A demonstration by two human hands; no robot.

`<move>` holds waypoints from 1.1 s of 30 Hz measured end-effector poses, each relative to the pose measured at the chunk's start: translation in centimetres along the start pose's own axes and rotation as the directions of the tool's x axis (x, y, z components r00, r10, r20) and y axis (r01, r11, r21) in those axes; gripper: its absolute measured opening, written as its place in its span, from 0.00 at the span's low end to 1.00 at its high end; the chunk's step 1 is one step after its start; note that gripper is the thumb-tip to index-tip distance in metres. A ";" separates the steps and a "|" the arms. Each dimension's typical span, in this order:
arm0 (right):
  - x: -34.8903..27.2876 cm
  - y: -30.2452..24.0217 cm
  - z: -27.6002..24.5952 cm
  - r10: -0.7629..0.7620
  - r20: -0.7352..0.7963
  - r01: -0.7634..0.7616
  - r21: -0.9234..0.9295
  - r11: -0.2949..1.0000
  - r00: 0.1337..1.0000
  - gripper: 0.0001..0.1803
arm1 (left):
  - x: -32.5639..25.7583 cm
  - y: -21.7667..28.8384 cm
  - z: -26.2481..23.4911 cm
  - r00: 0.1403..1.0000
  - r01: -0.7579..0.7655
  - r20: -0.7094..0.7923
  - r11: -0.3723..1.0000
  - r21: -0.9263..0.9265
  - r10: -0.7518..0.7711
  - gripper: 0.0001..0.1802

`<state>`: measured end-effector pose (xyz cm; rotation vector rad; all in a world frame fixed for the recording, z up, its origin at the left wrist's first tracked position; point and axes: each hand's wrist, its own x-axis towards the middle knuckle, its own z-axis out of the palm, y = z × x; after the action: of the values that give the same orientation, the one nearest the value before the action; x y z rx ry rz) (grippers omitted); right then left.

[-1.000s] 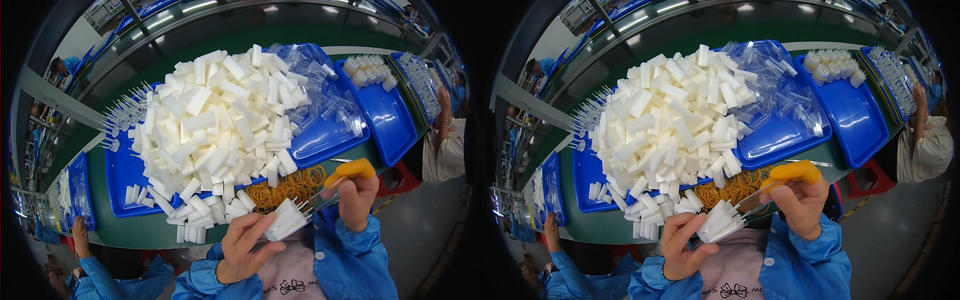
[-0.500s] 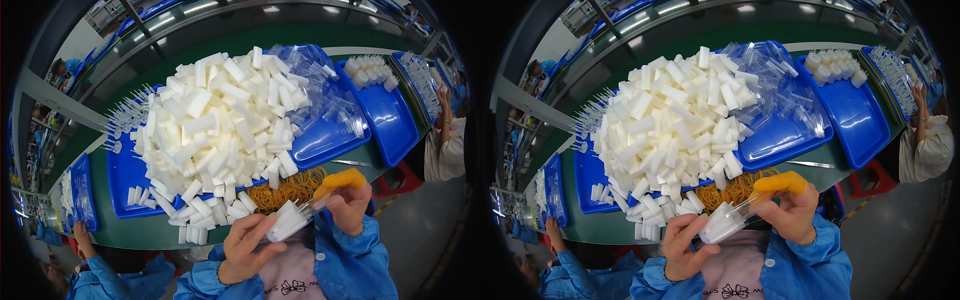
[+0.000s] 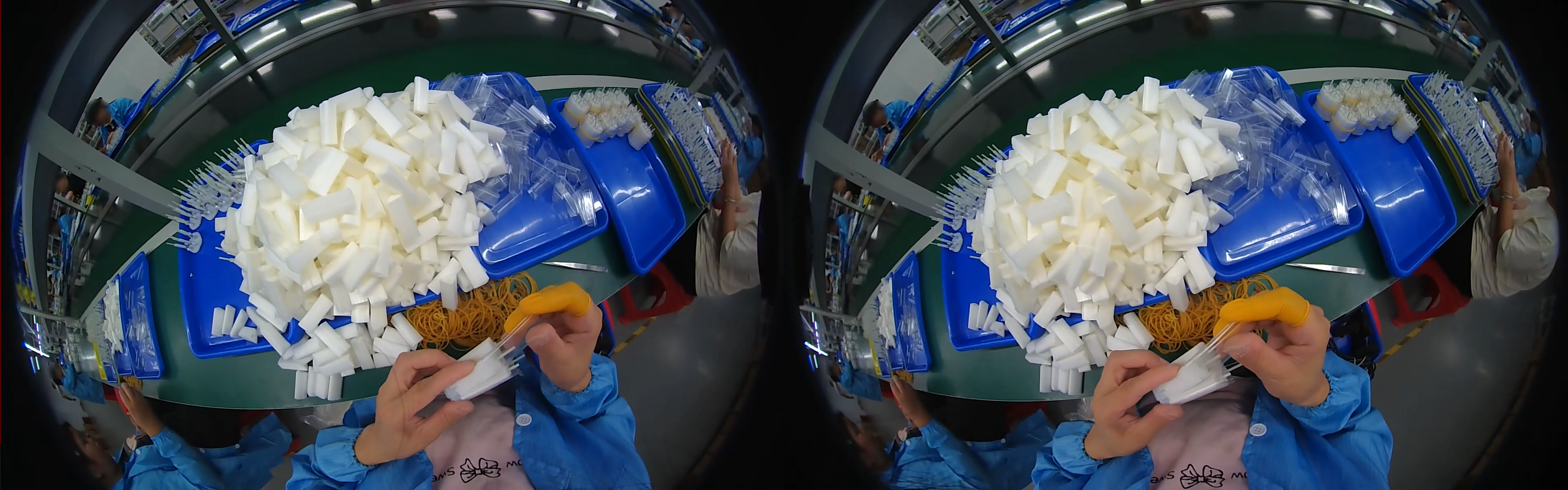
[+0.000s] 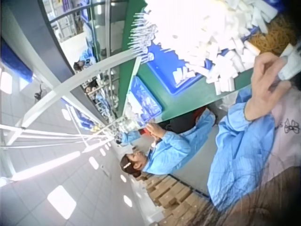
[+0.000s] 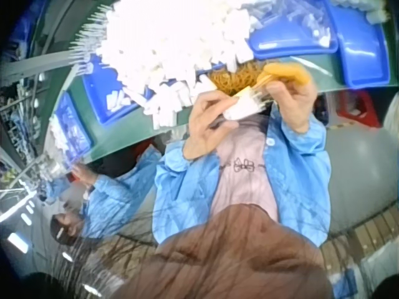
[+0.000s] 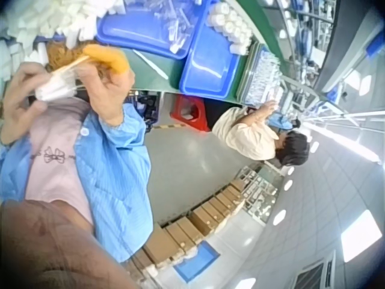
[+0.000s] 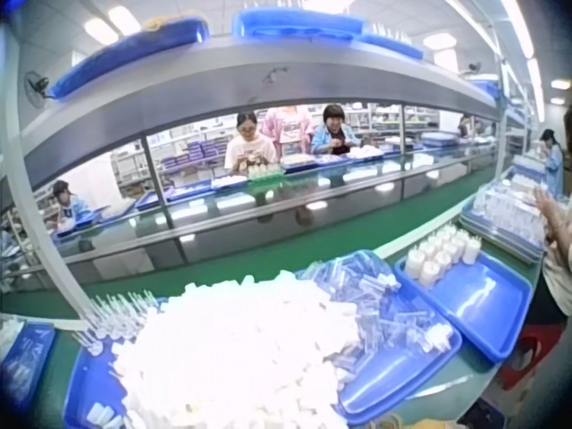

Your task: The person assembles cotton swabs by inserting white cotton tips into clear plastic sticks. They then bundle the assembled swabs with a yellow rubber band and place the finished bundle into a clear plastic bag. The process is repeated continuously throughout the video.

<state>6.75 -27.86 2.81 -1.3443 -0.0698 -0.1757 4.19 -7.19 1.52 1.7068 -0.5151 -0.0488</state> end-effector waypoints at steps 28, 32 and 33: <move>-0.3 0.3 -0.1 -0.221 0.169 0.258 -0.242 0.935 0.960 0.15 | -0.1 -0.6 0.1 0.965 0.086 -0.163 0.832 -0.548 -0.207 0.25; -0.8 0.8 0.4 -0.227 0.181 0.265 -0.223 0.938 0.957 0.14 | -0.3 -0.7 0.3 0.971 0.077 -0.153 0.847 -0.526 -0.183 0.24; -0.9 0.9 0.4 -0.221 0.174 0.257 -0.218 0.942 0.960 0.14 | -0.2 -0.6 0.4 0.970 0.084 -0.152 0.847 -0.525 -0.191 0.24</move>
<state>6.04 -27.25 1.93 -1.5869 -0.3481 -0.2979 4.05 -7.38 0.78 1.1970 -0.1978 -0.1096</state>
